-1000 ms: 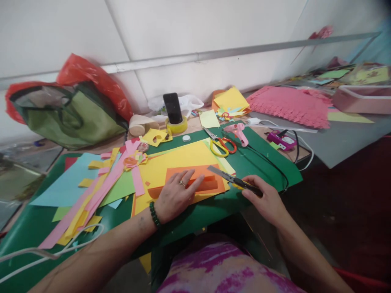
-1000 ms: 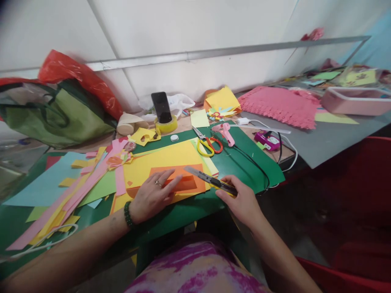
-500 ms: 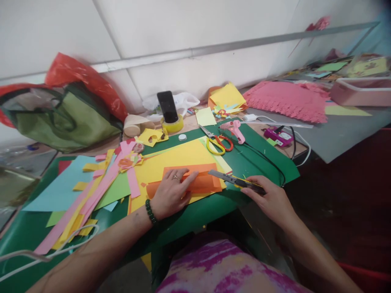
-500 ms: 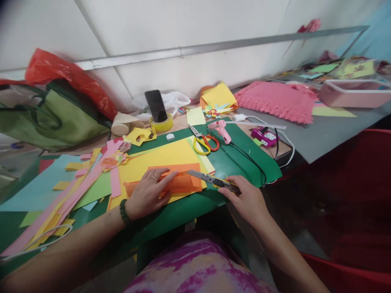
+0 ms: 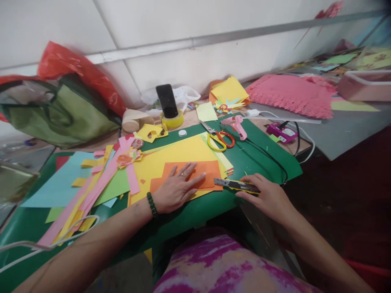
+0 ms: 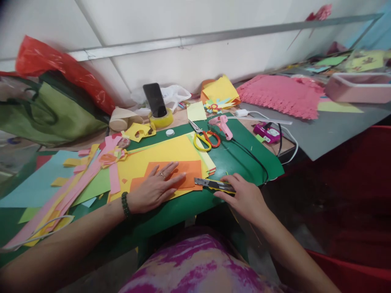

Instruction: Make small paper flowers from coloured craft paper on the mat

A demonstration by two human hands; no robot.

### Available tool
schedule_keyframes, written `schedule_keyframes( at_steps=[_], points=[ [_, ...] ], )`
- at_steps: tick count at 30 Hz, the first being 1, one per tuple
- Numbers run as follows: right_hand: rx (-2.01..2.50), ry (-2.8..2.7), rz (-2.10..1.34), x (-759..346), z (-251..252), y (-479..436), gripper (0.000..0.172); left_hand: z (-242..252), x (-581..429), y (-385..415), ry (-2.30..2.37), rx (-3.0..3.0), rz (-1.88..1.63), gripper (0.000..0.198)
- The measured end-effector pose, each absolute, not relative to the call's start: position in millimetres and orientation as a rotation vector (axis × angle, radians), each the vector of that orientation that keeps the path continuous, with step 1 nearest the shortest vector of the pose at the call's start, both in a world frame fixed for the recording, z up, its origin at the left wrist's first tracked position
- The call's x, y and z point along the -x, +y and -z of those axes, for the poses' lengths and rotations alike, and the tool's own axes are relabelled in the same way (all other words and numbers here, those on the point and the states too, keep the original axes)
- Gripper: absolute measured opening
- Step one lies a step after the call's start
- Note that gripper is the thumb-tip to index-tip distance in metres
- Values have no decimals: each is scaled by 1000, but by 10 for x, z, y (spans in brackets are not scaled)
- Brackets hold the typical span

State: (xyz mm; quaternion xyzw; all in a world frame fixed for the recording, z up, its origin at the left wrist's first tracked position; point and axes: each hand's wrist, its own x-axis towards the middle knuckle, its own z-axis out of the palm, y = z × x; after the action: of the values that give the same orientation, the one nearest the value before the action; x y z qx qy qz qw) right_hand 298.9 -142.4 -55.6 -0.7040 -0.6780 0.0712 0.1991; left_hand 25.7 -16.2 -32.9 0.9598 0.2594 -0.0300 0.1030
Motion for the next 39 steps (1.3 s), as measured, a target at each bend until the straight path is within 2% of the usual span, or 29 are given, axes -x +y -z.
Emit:
schedule_keyframes(
  at_steps=[17,39],
  points=[
    [1898,-1882,-427,-3000,505,-1530,33,395,-300,-168,780,-2783,175,48],
    [1942,-1905,-190,-2871,538,-1526,35,307,-418,-225,837,-2696,192,50]
  ],
)
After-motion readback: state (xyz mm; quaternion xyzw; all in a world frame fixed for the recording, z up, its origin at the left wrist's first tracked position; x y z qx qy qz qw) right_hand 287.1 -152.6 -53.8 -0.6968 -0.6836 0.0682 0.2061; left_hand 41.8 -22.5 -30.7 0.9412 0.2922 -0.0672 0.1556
